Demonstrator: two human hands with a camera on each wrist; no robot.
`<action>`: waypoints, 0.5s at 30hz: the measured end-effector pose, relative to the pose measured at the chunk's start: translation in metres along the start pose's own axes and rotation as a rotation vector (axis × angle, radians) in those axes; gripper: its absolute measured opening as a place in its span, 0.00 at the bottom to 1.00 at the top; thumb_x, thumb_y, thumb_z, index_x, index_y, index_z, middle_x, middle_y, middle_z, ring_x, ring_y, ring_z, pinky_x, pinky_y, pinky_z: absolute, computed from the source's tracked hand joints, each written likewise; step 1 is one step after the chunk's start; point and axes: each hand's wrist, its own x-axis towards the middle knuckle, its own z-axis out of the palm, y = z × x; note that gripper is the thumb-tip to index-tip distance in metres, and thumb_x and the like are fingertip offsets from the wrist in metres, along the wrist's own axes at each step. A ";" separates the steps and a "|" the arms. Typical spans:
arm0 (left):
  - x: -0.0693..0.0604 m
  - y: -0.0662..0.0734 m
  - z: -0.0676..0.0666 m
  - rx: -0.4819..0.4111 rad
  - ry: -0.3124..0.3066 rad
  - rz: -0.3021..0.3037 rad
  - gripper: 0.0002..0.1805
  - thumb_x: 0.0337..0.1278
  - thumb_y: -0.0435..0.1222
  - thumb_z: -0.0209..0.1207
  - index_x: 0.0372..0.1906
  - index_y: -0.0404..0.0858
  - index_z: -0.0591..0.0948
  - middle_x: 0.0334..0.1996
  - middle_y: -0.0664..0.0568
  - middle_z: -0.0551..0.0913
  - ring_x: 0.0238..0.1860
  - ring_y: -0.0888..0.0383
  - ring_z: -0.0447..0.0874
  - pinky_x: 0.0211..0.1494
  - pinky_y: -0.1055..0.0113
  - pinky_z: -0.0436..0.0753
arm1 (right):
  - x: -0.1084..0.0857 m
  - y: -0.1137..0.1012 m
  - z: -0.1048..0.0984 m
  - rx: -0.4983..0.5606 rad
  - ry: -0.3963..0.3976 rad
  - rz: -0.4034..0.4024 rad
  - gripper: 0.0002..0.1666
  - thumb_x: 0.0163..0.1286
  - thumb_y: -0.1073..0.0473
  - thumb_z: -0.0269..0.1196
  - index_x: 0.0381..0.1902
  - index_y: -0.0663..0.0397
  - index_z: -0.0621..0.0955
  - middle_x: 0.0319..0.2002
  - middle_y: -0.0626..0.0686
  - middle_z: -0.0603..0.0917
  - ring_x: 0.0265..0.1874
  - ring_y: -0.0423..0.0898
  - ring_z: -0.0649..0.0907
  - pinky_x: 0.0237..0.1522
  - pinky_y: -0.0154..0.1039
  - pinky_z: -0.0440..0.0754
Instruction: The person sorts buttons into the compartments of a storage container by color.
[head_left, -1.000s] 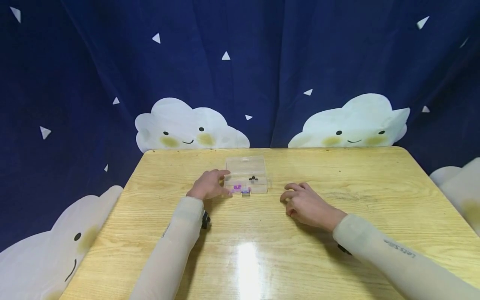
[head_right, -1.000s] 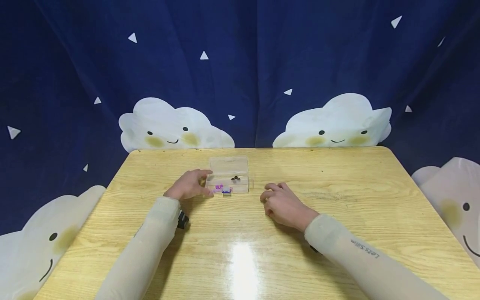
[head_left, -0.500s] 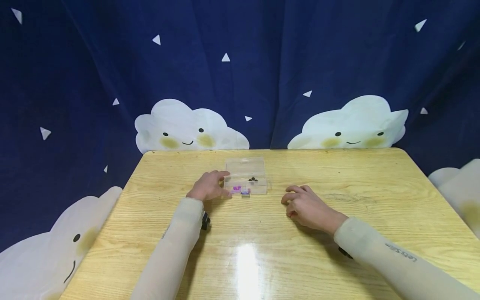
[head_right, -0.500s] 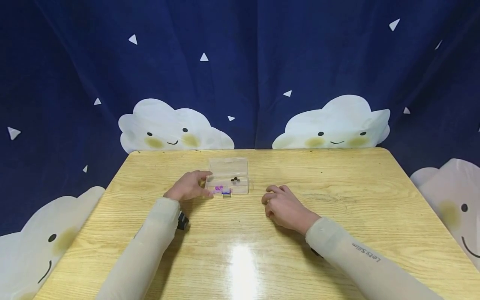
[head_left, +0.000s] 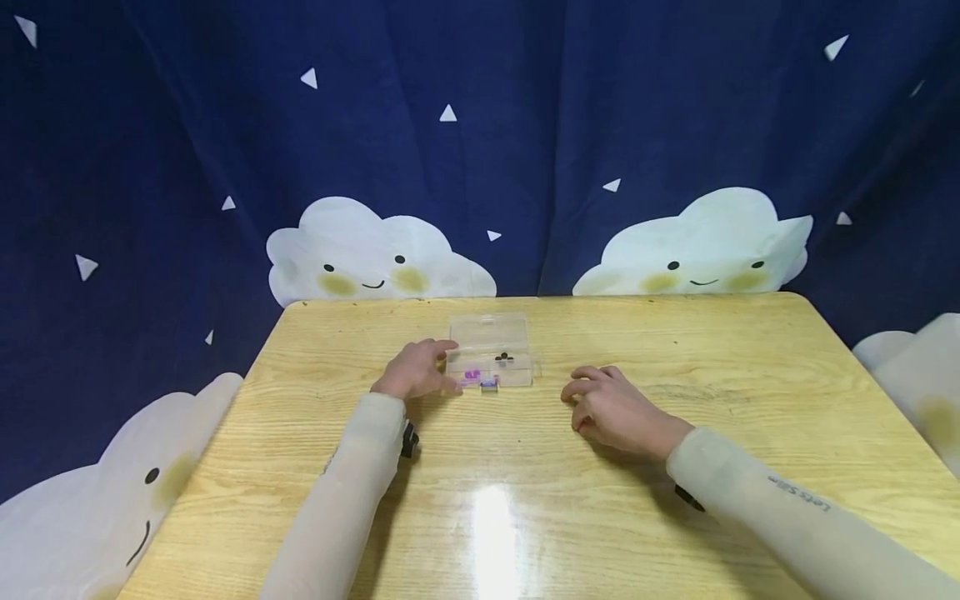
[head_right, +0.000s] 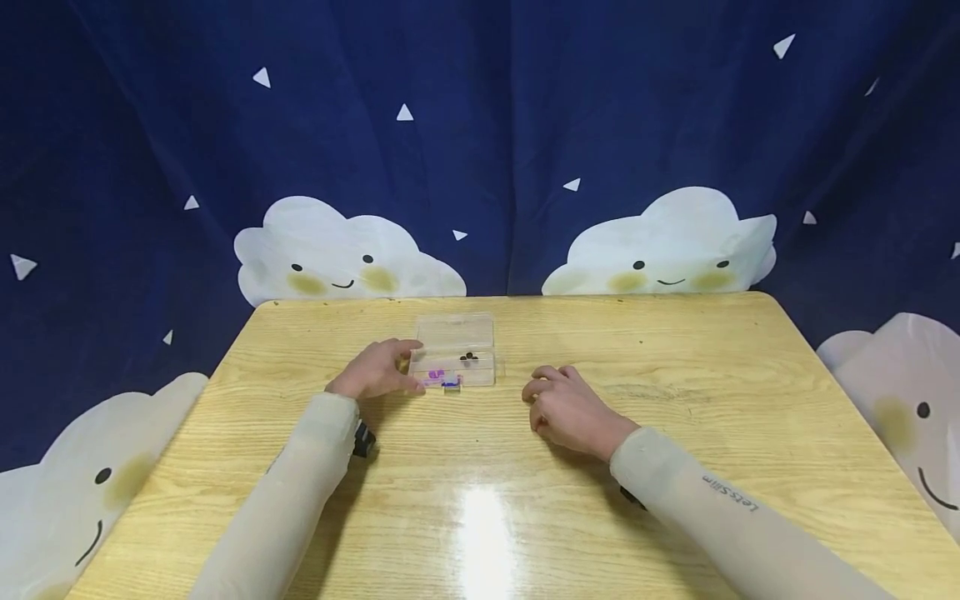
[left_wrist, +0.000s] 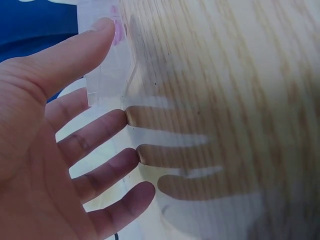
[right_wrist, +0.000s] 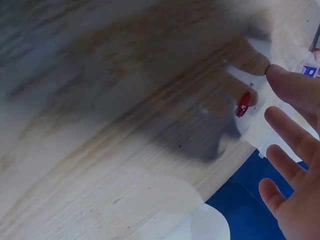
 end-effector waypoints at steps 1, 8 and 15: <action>0.000 0.000 0.000 0.002 -0.001 0.000 0.46 0.50 0.51 0.72 0.75 0.54 0.65 0.68 0.47 0.75 0.71 0.40 0.68 0.70 0.39 0.71 | 0.001 0.001 -0.001 0.000 -0.004 0.002 0.13 0.53 0.64 0.74 0.18 0.37 0.86 0.45 0.47 0.87 0.58 0.60 0.79 0.47 0.57 0.76; 0.000 0.000 0.001 0.000 0.008 -0.006 0.46 0.49 0.51 0.72 0.75 0.54 0.65 0.68 0.47 0.75 0.72 0.40 0.68 0.70 0.39 0.71 | 0.008 0.005 -0.012 -0.022 -0.035 0.058 0.09 0.54 0.62 0.75 0.24 0.39 0.88 0.48 0.50 0.87 0.58 0.59 0.79 0.49 0.59 0.78; 0.001 -0.001 0.002 -0.010 0.013 -0.008 0.45 0.50 0.50 0.72 0.74 0.54 0.65 0.68 0.47 0.75 0.71 0.40 0.69 0.69 0.40 0.72 | 0.017 0.016 -0.017 -0.059 -0.045 0.101 0.09 0.57 0.63 0.72 0.24 0.41 0.88 0.49 0.52 0.88 0.56 0.57 0.80 0.47 0.59 0.77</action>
